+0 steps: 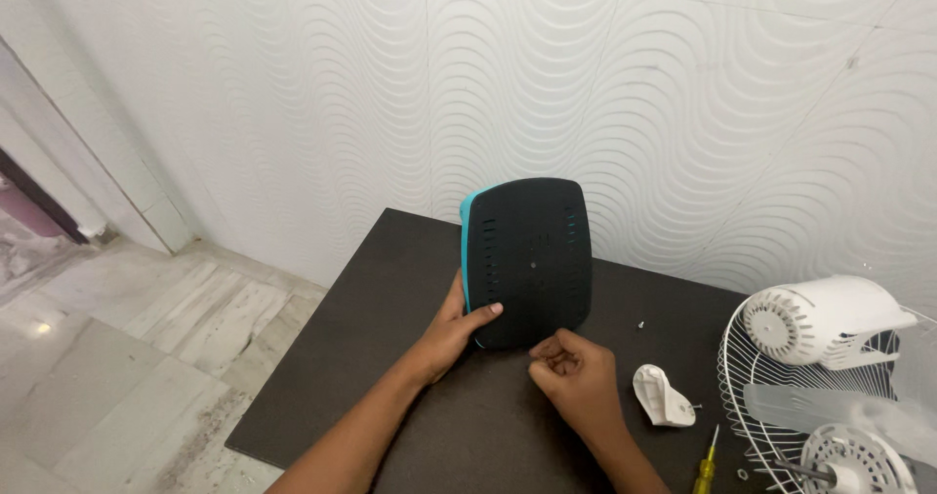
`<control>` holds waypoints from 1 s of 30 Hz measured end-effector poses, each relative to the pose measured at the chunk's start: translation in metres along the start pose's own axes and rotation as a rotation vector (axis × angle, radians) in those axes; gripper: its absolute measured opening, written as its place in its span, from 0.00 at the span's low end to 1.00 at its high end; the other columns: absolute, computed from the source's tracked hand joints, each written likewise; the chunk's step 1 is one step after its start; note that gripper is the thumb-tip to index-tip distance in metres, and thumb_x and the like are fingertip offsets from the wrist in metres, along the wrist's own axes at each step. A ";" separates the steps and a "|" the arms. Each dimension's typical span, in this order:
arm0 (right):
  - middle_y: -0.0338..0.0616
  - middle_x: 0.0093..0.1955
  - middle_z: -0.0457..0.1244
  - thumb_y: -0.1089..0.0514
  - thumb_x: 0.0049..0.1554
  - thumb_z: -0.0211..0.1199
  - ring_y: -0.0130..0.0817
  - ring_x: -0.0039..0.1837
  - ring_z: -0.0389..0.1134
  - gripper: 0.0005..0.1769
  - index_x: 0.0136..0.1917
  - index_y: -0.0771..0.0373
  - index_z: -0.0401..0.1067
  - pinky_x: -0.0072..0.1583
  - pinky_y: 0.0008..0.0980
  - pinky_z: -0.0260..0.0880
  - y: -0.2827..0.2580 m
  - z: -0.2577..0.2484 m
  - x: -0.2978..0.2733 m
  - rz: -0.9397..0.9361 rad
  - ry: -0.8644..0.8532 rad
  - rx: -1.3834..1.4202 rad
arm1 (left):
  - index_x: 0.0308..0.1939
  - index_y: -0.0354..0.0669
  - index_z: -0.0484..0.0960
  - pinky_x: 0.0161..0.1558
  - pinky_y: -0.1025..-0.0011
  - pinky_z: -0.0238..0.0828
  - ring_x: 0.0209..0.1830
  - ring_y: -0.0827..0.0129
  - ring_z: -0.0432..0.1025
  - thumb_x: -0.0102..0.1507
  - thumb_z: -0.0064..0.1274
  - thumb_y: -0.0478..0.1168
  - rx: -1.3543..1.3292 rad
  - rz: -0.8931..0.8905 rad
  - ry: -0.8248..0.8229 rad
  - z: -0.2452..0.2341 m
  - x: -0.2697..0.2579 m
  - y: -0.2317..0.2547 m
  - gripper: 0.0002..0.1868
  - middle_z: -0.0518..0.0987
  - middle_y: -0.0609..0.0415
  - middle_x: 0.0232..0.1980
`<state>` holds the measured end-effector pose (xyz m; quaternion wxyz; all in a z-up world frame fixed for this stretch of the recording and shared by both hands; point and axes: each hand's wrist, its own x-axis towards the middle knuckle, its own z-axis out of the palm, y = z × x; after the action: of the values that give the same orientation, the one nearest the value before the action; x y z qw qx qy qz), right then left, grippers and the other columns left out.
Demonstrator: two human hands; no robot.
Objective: The person disassembles an electric fan motor on a table. Using a screwdriver, they remove screws and separate the motor housing, then place the base cover back onto the fan base.
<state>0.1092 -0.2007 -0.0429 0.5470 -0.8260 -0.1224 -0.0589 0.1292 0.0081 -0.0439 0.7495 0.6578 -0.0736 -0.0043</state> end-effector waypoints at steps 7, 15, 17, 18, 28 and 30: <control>0.45 0.40 0.73 0.71 0.47 0.65 0.23 0.40 0.73 0.07 0.41 0.70 0.79 0.44 0.20 0.73 0.019 0.008 0.009 0.000 0.008 0.118 | 0.79 0.44 0.40 0.71 0.58 0.62 0.75 0.53 0.61 0.60 0.60 0.42 0.103 -0.080 -0.029 -0.002 0.012 0.001 0.53 0.65 0.38 0.74; 0.52 0.40 0.72 0.66 0.50 0.71 0.27 0.39 0.73 0.14 0.50 0.72 0.75 0.43 0.25 0.74 0.015 0.009 0.012 0.063 0.072 0.298 | 0.73 0.33 0.60 0.55 0.65 0.77 0.56 0.60 0.76 0.58 0.65 0.41 0.110 -0.038 -0.075 -0.004 0.039 0.004 0.44 0.79 0.39 0.59; 0.53 0.39 0.72 0.65 0.50 0.73 0.28 0.39 0.72 0.12 0.47 0.75 0.78 0.43 0.25 0.72 0.016 0.010 0.007 0.118 0.080 0.263 | 0.73 0.35 0.60 0.55 0.68 0.76 0.54 0.63 0.77 0.59 0.65 0.42 0.188 -0.010 -0.014 -0.001 0.029 -0.003 0.43 0.80 0.42 0.58; 0.52 0.39 0.73 0.65 0.51 0.73 0.28 0.39 0.72 0.11 0.47 0.74 0.79 0.42 0.25 0.72 0.017 0.008 0.007 0.158 0.070 0.232 | 0.73 0.37 0.59 0.54 0.69 0.76 0.54 0.65 0.77 0.58 0.66 0.43 0.225 0.003 0.009 0.000 0.028 -0.004 0.44 0.79 0.44 0.59; 0.46 0.40 0.75 0.67 0.52 0.69 0.27 0.38 0.72 0.11 0.50 0.70 0.83 0.40 0.25 0.70 0.024 0.009 0.011 0.119 0.000 0.160 | 0.73 0.37 0.59 0.59 0.65 0.74 0.60 0.62 0.75 0.54 0.68 0.40 0.335 0.150 -0.003 0.008 0.024 0.010 0.48 0.78 0.43 0.61; 0.46 0.41 0.75 0.68 0.51 0.68 0.26 0.40 0.75 0.11 0.50 0.70 0.81 0.43 0.23 0.74 0.026 0.009 0.011 0.111 -0.008 0.190 | 0.73 0.38 0.60 0.56 0.65 0.77 0.58 0.62 0.77 0.53 0.67 0.41 0.358 0.093 0.005 0.010 0.024 0.012 0.48 0.79 0.43 0.59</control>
<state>0.1267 -0.2002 -0.0673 0.6248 -0.7762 -0.0836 -0.0131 0.1509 -0.0029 -0.0279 0.6199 0.7767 -0.1020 0.0453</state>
